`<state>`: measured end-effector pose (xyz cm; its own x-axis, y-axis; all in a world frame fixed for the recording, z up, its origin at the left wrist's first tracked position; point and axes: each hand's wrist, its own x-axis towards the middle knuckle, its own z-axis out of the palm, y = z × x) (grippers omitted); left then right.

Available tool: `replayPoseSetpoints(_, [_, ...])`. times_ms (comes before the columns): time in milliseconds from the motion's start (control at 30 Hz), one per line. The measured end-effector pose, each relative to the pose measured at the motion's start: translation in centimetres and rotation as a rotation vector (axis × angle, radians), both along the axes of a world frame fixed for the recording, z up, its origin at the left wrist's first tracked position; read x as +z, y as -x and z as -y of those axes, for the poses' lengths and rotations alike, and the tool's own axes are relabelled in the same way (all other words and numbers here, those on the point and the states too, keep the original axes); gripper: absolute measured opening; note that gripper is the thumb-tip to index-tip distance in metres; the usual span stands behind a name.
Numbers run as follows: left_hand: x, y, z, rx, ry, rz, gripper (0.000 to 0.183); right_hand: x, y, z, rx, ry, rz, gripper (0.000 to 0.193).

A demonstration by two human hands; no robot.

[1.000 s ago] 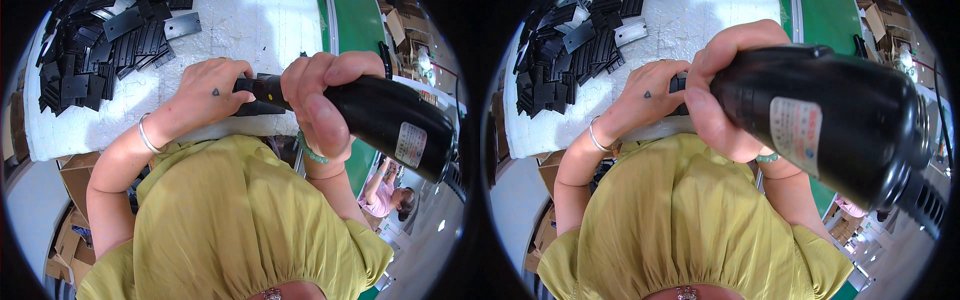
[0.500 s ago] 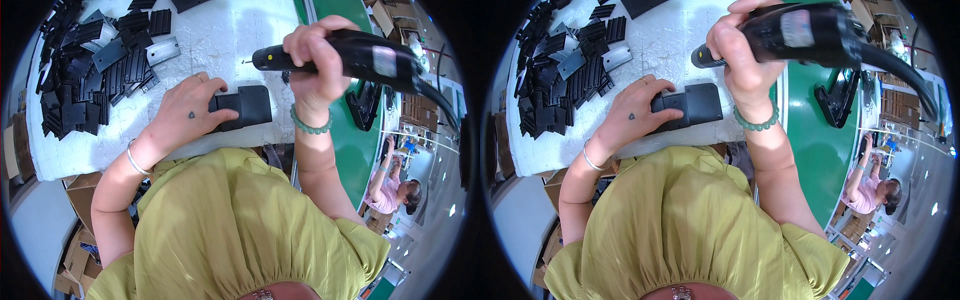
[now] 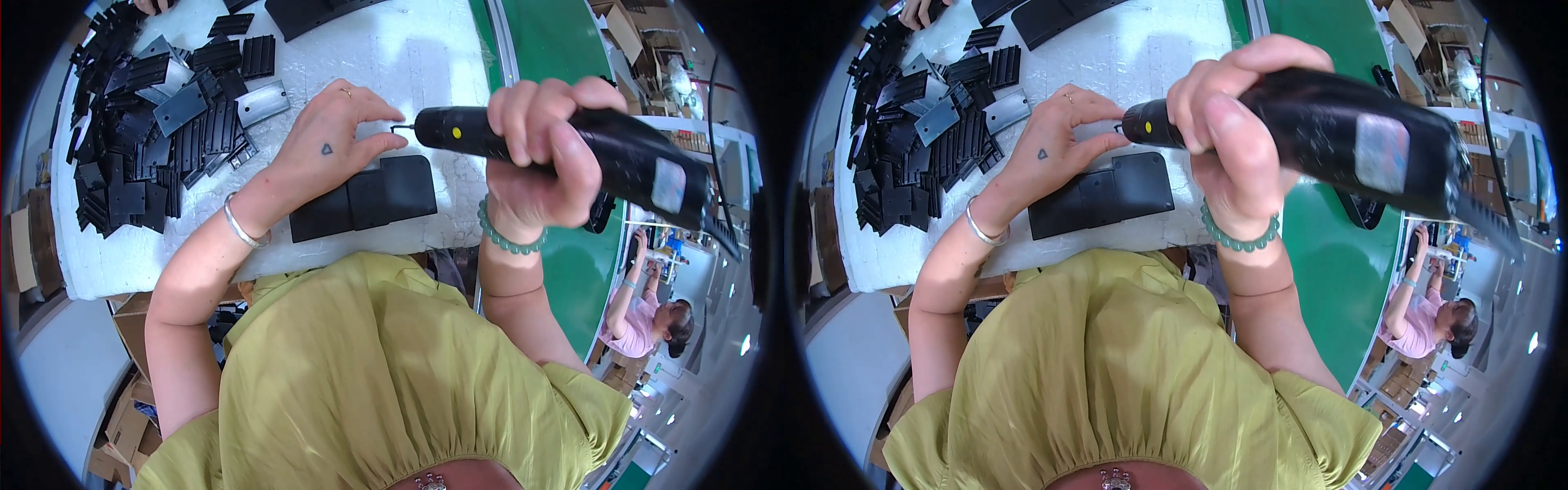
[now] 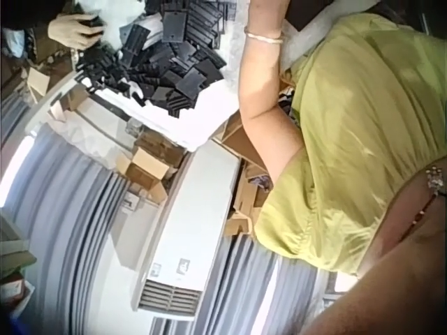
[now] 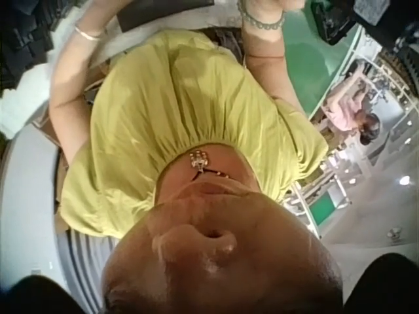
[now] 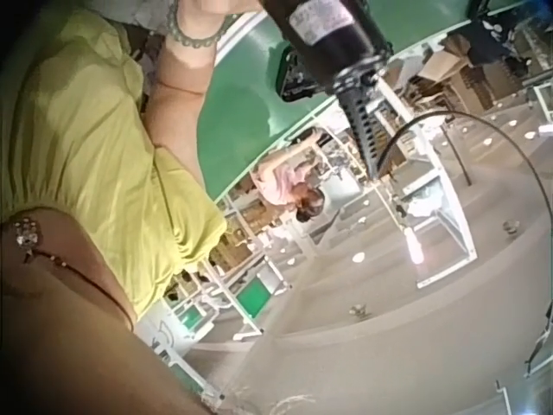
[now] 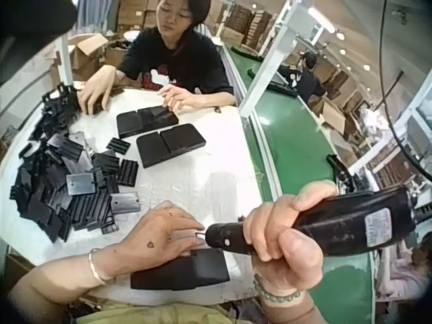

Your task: Assembling plastic components using an electric screwdriver at a factory workstation.

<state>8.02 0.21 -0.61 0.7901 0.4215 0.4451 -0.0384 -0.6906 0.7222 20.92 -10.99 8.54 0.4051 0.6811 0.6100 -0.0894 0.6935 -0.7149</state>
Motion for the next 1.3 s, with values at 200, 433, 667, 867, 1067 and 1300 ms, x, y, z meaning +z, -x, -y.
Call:
replayPoseSetpoints(200, [1.9,0.7,0.8,-0.003,-0.045,0.054,0.011,1.9,0.0,1.8,0.086,-0.004,0.118,0.035])
replayPoseSetpoints(433, [3.1,0.9,1.3,0.013,-0.241,0.109,0.013,2.6,0.3,2.6,0.147,-0.01,0.162,0.032])
replayPoseSetpoints(667, [3.1,1.4,2.1,0.036,-0.384,0.103,0.014,2.8,0.6,3.0,0.163,0.049,0.242,0.033])
replayPoseSetpoints(867, [3.4,1.8,2.9,0.068,-0.527,0.006,0.01,2.5,1.7,3.4,0.125,0.078,0.201,0.032])
replayPoseSetpoints(1067, [2.9,2.9,3.0,0.03,-0.353,0.003,0.02,2.4,2.2,3.5,0.061,0.126,0.158,0.031])
replayPoseSetpoints(1300, [3.2,4.7,2.4,0.067,0.035,-0.079,0.058,2.1,2.7,4.2,0.077,0.122,0.156,0.034])
